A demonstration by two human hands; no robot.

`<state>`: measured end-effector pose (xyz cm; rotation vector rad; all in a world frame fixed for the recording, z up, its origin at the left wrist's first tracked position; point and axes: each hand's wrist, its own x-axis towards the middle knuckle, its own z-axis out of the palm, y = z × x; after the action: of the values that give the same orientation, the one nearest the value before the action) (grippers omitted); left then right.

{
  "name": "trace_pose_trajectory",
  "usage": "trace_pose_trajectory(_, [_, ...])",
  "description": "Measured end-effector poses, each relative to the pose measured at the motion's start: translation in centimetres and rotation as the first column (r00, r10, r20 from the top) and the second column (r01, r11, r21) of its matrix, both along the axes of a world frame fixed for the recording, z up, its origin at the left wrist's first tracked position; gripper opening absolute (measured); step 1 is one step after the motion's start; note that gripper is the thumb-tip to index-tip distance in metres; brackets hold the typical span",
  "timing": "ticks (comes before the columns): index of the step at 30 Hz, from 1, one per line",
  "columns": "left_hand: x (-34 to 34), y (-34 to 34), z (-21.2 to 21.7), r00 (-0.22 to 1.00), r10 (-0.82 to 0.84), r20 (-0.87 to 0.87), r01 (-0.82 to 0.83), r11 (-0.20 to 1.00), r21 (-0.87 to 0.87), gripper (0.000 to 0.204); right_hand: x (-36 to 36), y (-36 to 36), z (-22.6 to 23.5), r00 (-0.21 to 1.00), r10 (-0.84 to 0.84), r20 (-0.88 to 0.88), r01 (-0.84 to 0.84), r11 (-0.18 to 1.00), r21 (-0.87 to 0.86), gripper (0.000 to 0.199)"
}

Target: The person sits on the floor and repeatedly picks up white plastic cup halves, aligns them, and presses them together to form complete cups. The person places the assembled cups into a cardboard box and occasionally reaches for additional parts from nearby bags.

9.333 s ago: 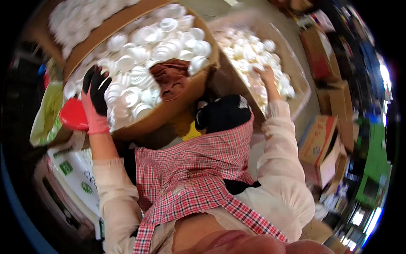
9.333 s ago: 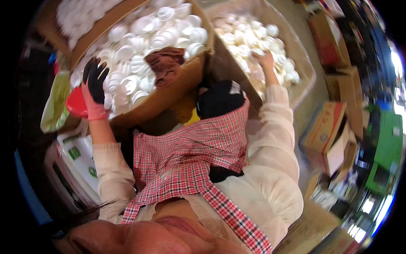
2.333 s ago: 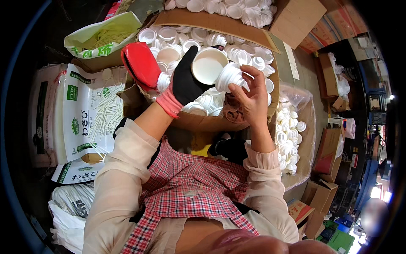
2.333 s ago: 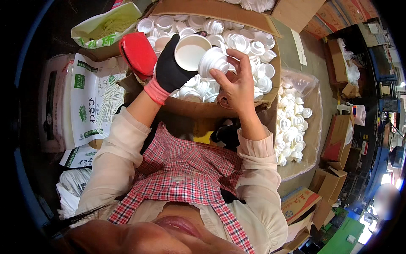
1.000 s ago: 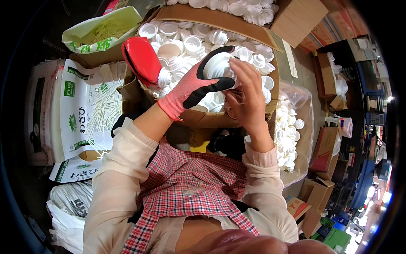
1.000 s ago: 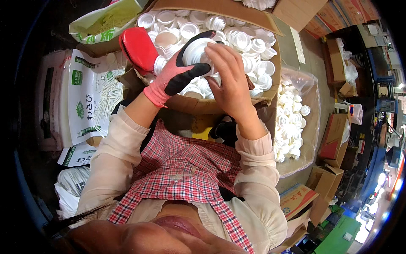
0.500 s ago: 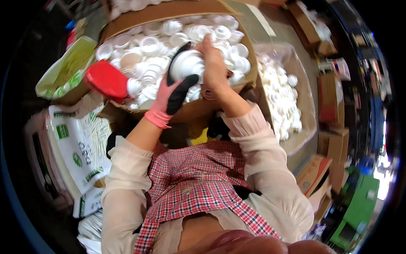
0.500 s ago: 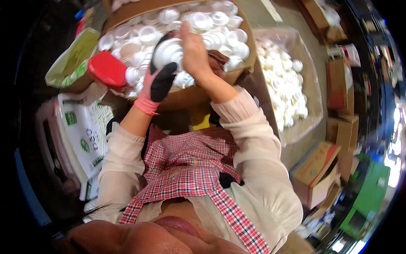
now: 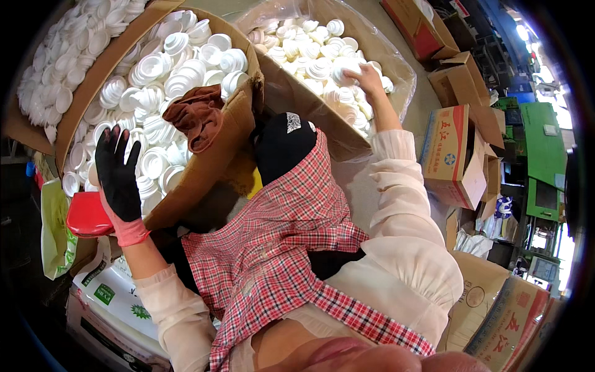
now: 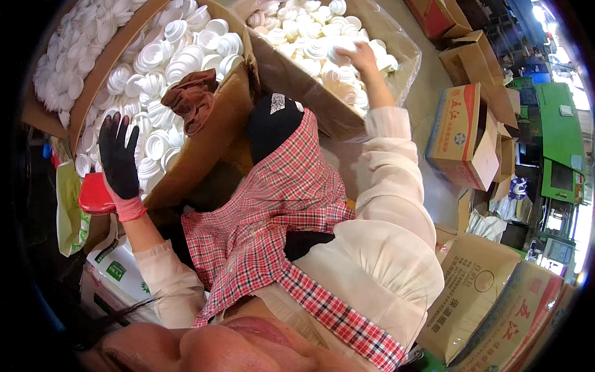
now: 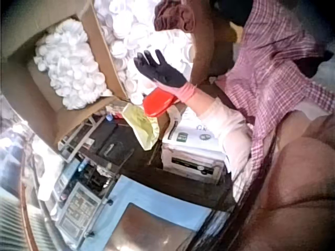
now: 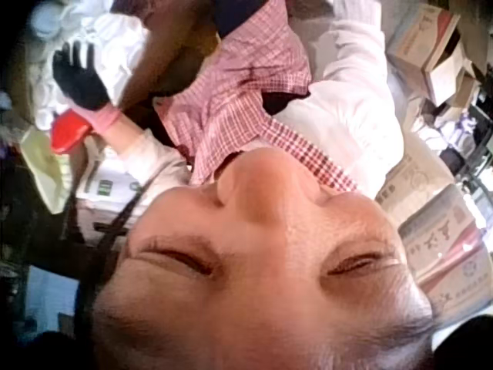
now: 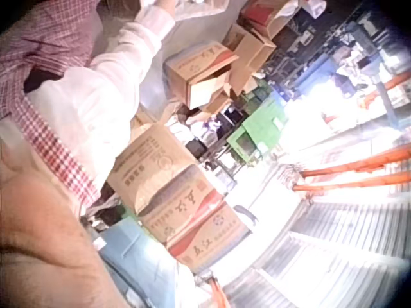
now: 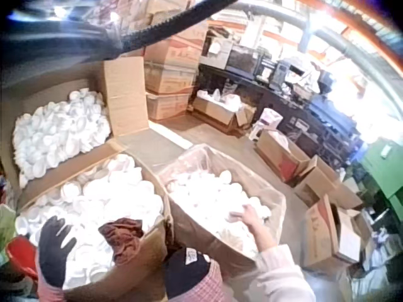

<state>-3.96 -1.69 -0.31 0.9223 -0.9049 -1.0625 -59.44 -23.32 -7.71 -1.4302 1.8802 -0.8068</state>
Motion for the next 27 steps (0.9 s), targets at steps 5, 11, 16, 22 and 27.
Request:
trace_pose_trajectory(5, [2.5,-0.3,-2.5,0.968,-0.089,-0.234,0.102,0.994,0.043,0.050,-5.2,3.3,-7.0,0.978,-0.207,0.009,0.186,0.893,0.411,0.071])
trace_pose_trajectory(11, [5.7,1.5,-2.4,0.960,0.128,-0.248,-0.108,0.990,0.091,0.050,-2.7,1.5,-9.5,0.990,-0.012,-0.138,0.063,0.928,0.367,0.050])
trace_pose_trajectory(16, [10.6,2.6,-3.2,0.913,0.382,-0.143,-0.395,0.915,-0.083,0.046,-2.5,-0.7,-10.1,0.584,0.025,-0.811,-0.057,0.998,-0.010,0.074])
trace_pose_trajectory(22, [13.3,5.0,-0.2,0.570,0.749,-0.338,-0.801,0.597,-0.027,0.036,31.5,1.0,3.4,0.601,0.745,-0.289,-0.796,0.528,-0.295,0.032])
trace_pose_trajectory(27, [13.7,6.2,-0.1,0.573,0.747,-0.336,-0.795,0.606,-0.008,0.033,54.6,9.0,0.9,0.149,0.905,-0.398,-0.914,-0.028,-0.404,0.036])
